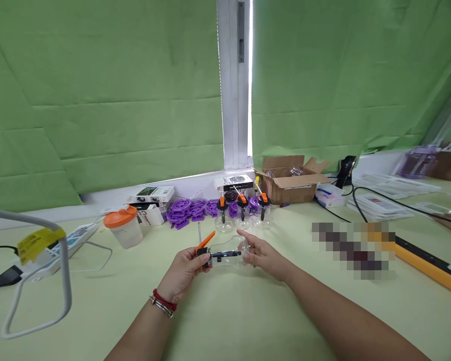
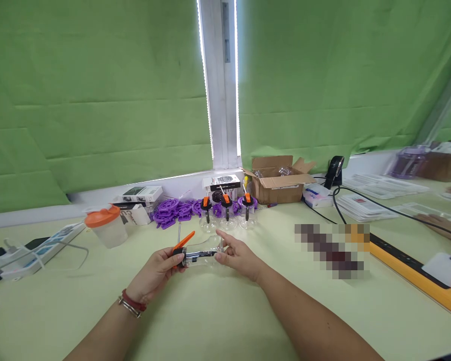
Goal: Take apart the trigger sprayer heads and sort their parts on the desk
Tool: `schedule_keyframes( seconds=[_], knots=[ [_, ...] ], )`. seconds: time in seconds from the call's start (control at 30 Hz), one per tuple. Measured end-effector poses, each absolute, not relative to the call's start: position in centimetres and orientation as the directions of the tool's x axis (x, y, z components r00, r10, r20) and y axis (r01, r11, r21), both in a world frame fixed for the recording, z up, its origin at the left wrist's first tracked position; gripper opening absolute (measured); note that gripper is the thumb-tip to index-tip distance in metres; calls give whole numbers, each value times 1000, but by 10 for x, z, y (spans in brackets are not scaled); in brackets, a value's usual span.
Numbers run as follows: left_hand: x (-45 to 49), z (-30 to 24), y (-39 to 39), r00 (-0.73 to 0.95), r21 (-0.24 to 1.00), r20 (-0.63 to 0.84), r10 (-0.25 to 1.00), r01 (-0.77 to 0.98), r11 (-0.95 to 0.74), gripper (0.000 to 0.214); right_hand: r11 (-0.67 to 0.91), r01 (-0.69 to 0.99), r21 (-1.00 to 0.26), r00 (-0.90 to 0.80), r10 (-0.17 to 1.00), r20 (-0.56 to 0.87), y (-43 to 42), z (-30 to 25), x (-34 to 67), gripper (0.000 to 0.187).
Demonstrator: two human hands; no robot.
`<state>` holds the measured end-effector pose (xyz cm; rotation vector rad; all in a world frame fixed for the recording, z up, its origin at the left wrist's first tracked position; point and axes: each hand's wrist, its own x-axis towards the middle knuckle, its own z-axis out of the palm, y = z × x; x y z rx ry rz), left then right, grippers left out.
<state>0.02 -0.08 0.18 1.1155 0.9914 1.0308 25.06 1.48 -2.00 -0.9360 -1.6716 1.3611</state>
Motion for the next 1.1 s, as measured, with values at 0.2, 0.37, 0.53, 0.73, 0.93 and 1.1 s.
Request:
schedule_keyframes(
  seconds=[0.2,0.37,0.53,0.73,0.93,1.1],
  knots=[
    [0,1,-1,219,987,-92,972,-109,118,29,31,56,-998,-389,921,7,17,-23,245,74],
    [1,1,-1,228,986,-98,969,-109,125,30,4,89,-996,-408,912,-33,16,-21,242,62],
    [1,1,-1,237,987,-101,966,-96,127,30,-65,120,-991,-362,926,-105,13,-19,239,63],
    [2,2,-3,244,989,-103,964,-83,127,29,-206,98,-974,-354,907,-228,18,-27,238,68],
    [2,2,-3,218,988,-102,971,-92,125,27,-200,87,-976,-391,894,-218,17,-28,240,71],
    [2,3,-2,195,982,-131,972,-110,154,28,13,13,-1000,-381,925,7,15,-24,247,80]
  ],
)
